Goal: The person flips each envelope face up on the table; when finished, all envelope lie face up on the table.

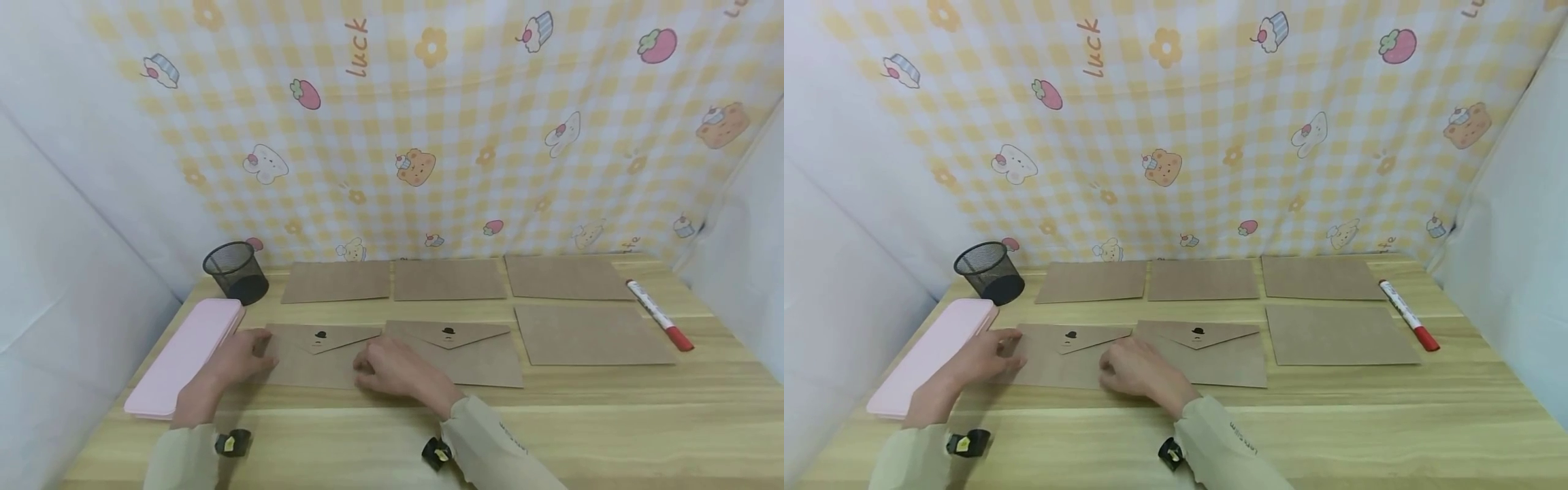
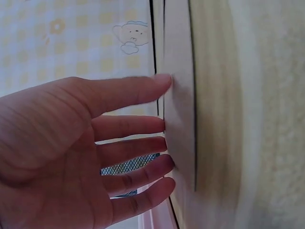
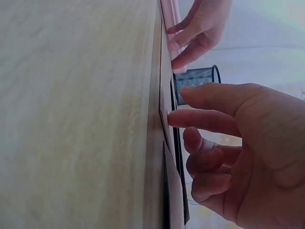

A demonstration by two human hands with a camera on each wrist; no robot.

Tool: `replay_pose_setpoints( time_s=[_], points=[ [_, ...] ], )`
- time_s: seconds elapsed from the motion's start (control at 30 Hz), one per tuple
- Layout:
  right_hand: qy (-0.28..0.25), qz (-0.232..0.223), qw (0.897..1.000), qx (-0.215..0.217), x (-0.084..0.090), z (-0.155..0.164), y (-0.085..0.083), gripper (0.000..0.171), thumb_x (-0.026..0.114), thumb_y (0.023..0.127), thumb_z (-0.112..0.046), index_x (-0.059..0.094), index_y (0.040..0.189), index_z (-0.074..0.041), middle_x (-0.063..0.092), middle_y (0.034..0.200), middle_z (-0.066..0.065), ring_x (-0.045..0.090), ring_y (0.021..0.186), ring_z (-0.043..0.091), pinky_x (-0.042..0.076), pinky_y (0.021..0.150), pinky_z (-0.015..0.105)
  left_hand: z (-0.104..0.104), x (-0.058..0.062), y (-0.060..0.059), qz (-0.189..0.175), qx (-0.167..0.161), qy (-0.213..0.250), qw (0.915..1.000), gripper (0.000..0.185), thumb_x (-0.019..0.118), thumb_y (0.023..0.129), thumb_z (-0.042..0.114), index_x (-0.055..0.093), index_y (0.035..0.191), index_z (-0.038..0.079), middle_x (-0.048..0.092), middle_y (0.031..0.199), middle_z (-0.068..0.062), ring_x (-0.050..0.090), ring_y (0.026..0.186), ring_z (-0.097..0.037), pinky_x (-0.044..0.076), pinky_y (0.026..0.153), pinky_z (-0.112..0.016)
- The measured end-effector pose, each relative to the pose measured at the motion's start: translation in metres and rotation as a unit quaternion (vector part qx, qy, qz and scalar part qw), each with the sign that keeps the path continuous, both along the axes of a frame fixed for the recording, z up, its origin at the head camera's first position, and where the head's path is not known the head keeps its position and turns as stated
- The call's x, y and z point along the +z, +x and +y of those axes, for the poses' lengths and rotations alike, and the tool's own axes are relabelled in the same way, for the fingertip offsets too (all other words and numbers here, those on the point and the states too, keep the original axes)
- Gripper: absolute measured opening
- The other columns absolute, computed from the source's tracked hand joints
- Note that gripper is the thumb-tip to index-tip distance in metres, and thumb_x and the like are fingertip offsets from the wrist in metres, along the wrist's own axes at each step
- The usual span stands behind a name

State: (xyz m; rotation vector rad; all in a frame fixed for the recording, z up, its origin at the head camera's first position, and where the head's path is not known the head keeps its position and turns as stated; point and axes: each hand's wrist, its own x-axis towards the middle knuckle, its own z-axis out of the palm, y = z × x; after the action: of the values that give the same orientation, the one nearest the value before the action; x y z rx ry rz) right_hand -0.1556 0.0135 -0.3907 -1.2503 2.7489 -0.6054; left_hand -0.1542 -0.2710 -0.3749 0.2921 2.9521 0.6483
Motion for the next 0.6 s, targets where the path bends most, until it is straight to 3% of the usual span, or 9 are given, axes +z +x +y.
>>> replay_pose_setpoints(
  time_s=[0.17, 0.4, 0.6],
  points=[
    [-0.006, -0.030, 0.999, -0.010, -0.0006, 0.0007, -0.0004, 0.019, 0.068, 0.084, -0.020, 0.072, 0.100, -0.010, 0.055, 0.068, -0.010, 0.040, 0.054, 0.001, 0.038, 0.053, 0.014, -0.0001, 0.0026, -0.0004, -0.024, 0.009, 0.005, 0.9997, 0.053, 0.069, 0.082, 0.015, 0.049, 0.118, -0.019, 0.051, 0.115, -0.037, 0.050, 0.107, -0.048, 0.041, 0.087, -0.054],
    [-0.009, -0.038, 0.999, -0.018, 0.0006, 0.0022, -0.0017, 0.020, 0.069, 0.084, -0.020, 0.072, 0.102, -0.010, 0.060, 0.075, -0.009, 0.044, 0.058, 0.002, 0.040, 0.058, 0.016, -0.0004, 0.0030, -0.0031, -0.011, 0.001, 0.007, 0.9999, 0.053, 0.068, 0.083, 0.018, 0.050, 0.118, -0.018, 0.051, 0.115, -0.037, 0.049, 0.107, -0.049, 0.040, 0.088, -0.054],
    [-0.029, -0.094, 0.995, -0.026, 0.0066, 0.0083, -0.0062, 0.024, 0.063, 0.088, -0.021, 0.069, 0.109, -0.009, 0.051, 0.062, -0.009, 0.039, 0.050, 0.003, 0.035, 0.047, 0.018, -0.0021, -0.0004, -0.0030, 0.002, 0.000, 0.000, 1.0000, 0.050, 0.067, 0.084, 0.017, 0.051, 0.116, -0.018, 0.051, 0.115, -0.037, 0.049, 0.106, -0.050, 0.040, 0.088, -0.054]
  ],
)
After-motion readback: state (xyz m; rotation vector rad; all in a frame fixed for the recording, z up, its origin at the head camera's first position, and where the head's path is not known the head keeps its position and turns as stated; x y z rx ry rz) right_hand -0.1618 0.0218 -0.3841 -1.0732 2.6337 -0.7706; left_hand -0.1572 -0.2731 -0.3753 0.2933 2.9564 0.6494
